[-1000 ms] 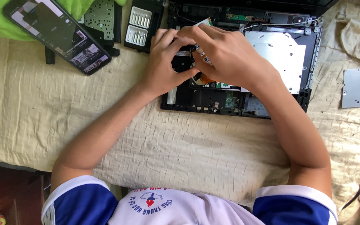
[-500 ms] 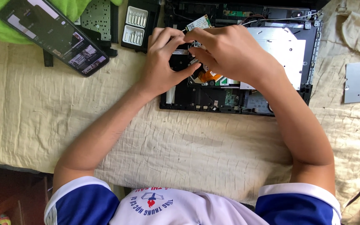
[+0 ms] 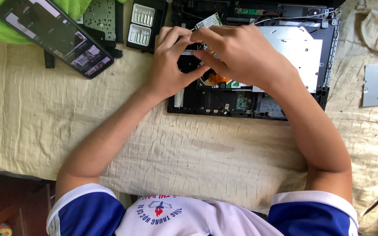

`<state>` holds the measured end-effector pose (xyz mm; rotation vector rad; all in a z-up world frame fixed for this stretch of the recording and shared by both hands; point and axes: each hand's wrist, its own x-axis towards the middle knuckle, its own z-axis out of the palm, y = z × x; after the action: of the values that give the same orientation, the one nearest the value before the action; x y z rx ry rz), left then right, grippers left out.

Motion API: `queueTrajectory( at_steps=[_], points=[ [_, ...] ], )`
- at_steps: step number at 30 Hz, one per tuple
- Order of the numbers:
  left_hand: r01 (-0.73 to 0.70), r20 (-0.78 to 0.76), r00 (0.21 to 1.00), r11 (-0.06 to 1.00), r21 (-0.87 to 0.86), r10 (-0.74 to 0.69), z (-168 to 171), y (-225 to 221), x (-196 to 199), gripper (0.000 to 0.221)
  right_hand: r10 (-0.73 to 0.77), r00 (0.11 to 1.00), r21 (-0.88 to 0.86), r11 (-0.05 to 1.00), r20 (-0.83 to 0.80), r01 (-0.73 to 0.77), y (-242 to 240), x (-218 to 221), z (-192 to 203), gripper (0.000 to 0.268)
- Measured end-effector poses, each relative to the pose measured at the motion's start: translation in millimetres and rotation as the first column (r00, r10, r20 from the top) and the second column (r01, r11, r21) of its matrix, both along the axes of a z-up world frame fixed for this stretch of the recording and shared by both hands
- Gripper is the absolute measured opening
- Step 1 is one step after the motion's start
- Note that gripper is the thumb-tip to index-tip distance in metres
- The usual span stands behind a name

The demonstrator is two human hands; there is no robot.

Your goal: Disassembling and adjusting internal components of a laptop, including the Wi-Fi card and ribbon cables

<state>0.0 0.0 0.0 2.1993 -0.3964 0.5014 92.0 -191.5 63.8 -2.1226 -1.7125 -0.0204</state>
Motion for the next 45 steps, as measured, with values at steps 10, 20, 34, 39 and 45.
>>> queueTrajectory(
  at_steps=[10,20,34,39,45],
  points=[
    [-0.023,-0.014,1.0,1.0,0.014,0.023,0.9,-0.7,0.7,0.039,0.013,0.999,-0.002,1.0,0.035,-0.013,-0.7,2.7,-5.0,0.014],
    [0.004,-0.013,1.0,1.0,-0.01,-0.004,6.2,-1.0,-1.8,0.036,0.02,1.0,0.025,0.999,-0.007,-0.02,-0.1,3.1,-0.9,0.021],
    [0.007,0.001,1.0,1.0,-0.01,-0.007,1.9,0.0,-0.2,0.021,-0.011,1.0,0.013,1.0,-0.002,0.011,-2.7,3.0,-7.9,0.017],
    [0.014,-0.055,0.998,1.0,-0.026,-0.015,3.0,0.9,-2.3,0.028,-0.012,1.0,0.041,0.999,-0.009,0.013,4.0,-3.2,-2.9,0.026],
    [0.022,-0.044,0.999,1.0,-0.019,-0.022,3.3,1.6,-2.2,0.027,-0.037,0.997,0.029,0.999,0.06,0.036,3.2,-2.5,-3.7,0.024]
  ],
)
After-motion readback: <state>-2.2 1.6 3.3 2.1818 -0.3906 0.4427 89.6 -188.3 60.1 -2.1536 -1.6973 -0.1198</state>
